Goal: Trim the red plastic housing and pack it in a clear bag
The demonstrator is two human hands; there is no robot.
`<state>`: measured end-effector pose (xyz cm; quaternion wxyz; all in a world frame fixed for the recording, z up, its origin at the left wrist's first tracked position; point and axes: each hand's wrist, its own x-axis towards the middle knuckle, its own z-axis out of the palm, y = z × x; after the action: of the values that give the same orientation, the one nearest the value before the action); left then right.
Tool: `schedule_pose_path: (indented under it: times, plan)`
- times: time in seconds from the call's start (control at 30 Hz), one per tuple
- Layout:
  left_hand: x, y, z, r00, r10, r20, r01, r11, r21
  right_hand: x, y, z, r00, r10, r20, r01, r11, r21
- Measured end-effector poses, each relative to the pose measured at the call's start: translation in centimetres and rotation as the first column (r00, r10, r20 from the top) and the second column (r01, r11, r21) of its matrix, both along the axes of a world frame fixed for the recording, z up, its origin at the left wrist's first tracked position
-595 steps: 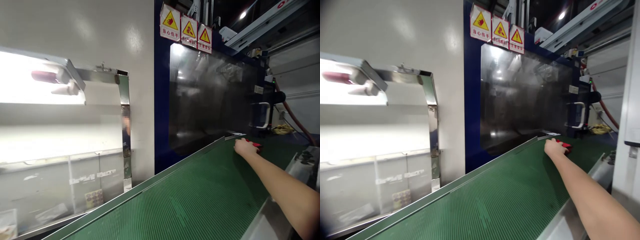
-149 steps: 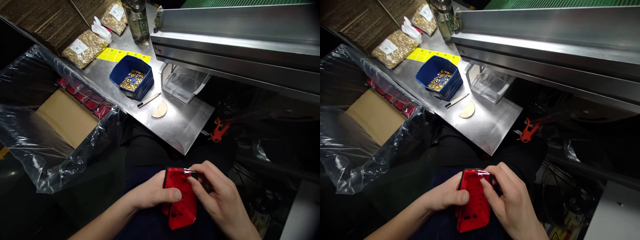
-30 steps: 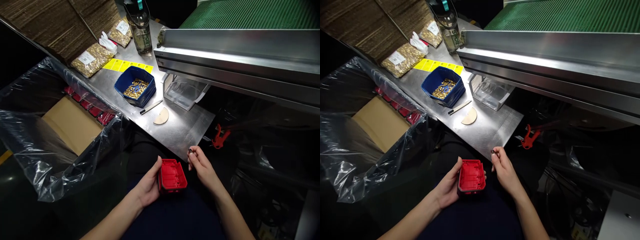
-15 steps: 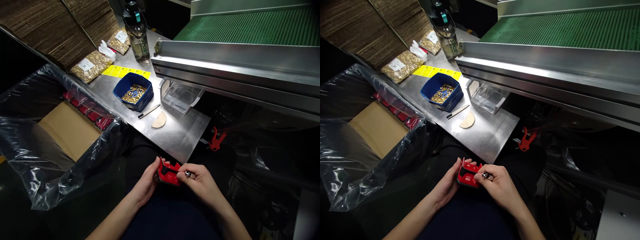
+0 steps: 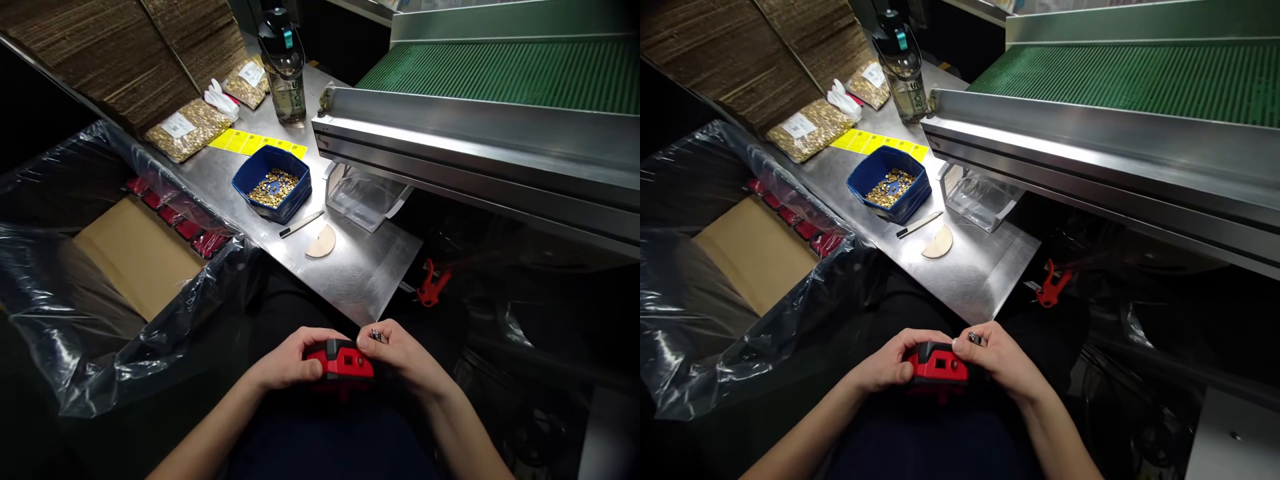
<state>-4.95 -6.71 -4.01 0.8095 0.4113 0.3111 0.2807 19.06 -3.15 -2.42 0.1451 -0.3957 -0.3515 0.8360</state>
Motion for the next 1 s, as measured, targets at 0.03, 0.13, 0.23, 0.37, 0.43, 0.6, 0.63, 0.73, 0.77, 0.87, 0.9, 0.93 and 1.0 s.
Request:
schedule_pose_path:
  times: [0.03, 0.13, 0.23, 0.37, 0.43, 0.6, 0.63, 0.73, 0.77, 0.87, 0.9, 0.93, 1.0]
  plan:
    - [0.1, 0.1, 0.0, 1.000, -0.016, 0.025, 0.017, 0.999, -0.036, -0.1, 0.0, 0.0, 1.000, 0.003, 0.000, -0.003, 1.000, -0.001]
    - [0.1, 0.2, 0.4, 0.996, -0.051, 0.069, 0.060, 0.989, -0.138, -0.4, 0.1, 0.2, 1.000, 0.013, 0.028, -0.014, 0.999, 0.029]
    - [-0.1, 0.5, 1.3, 0.996, -0.090, 0.024, 0.093, 0.986, -0.137, -0.6, 0.1, 0.5, 0.996, 0.039, 0.086, -0.045, 0.997, 0.069]
    - [0.0, 0.4, 2.5, 0.980, -0.086, -0.178, 0.092, 0.995, 0.027, -1.0, -0.5, 0.3, 0.983, 0.051, 0.176, -0.069, 0.993, 0.099]
    - [0.3, 0.1, 2.9, 0.957, -0.061, -0.283, 0.084, 0.994, 0.071, -1.3, -1.0, 0.2, 0.973, 0.060, 0.223, -0.088, 0.989, 0.120]
    - [-0.5, -0.4, 2.3, 0.973, -0.086, -0.216, 0.091, 0.996, 0.015, -1.9, -1.3, 0.4, 0.960, 0.093, 0.266, -0.132, 0.982, 0.136]
    - [-1.0, -0.5, 2.0, 0.983, -0.120, -0.138, 0.119, 0.993, -0.011, -1.9, -1.2, 0.6, 0.964, 0.105, 0.245, -0.137, 0.984, 0.117]
    - [-2.3, -0.4, 1.3, 0.980, -0.195, 0.026, 0.196, 0.980, -0.043, -2.0, -0.7, 0.8, 0.972, 0.136, 0.192, -0.155, 0.984, 0.087]
    - [-2.5, -0.4, 1.2, 0.978, -0.206, 0.037, 0.207, 0.977, -0.042, -2.0, -0.6, 0.8, 0.973, 0.140, 0.186, -0.158, 0.983, 0.088]
    - [-2.3, -0.4, 1.4, 0.981, -0.195, -0.021, 0.194, 0.980, -0.034, -1.9, -0.6, 0.7, 0.970, 0.135, 0.201, -0.158, 0.982, 0.099]
    - [-2.0, -0.4, 1.6, 0.983, -0.176, -0.051, 0.175, 0.984, -0.028, -1.9, -0.7, 0.6, 0.967, 0.134, 0.217, -0.159, 0.982, 0.105]
    - [-1.6, -0.5, 1.7, 0.985, -0.150, -0.086, 0.149, 0.989, -0.017, -1.9, -0.8, 0.5, 0.962, 0.132, 0.238, -0.163, 0.980, 0.114]
    - [-1.0, -0.6, 1.8, 0.985, -0.090, -0.146, 0.091, 0.996, 0.002, -2.1, -1.0, 0.5, 0.948, 0.125, 0.294, -0.172, 0.975, 0.139]
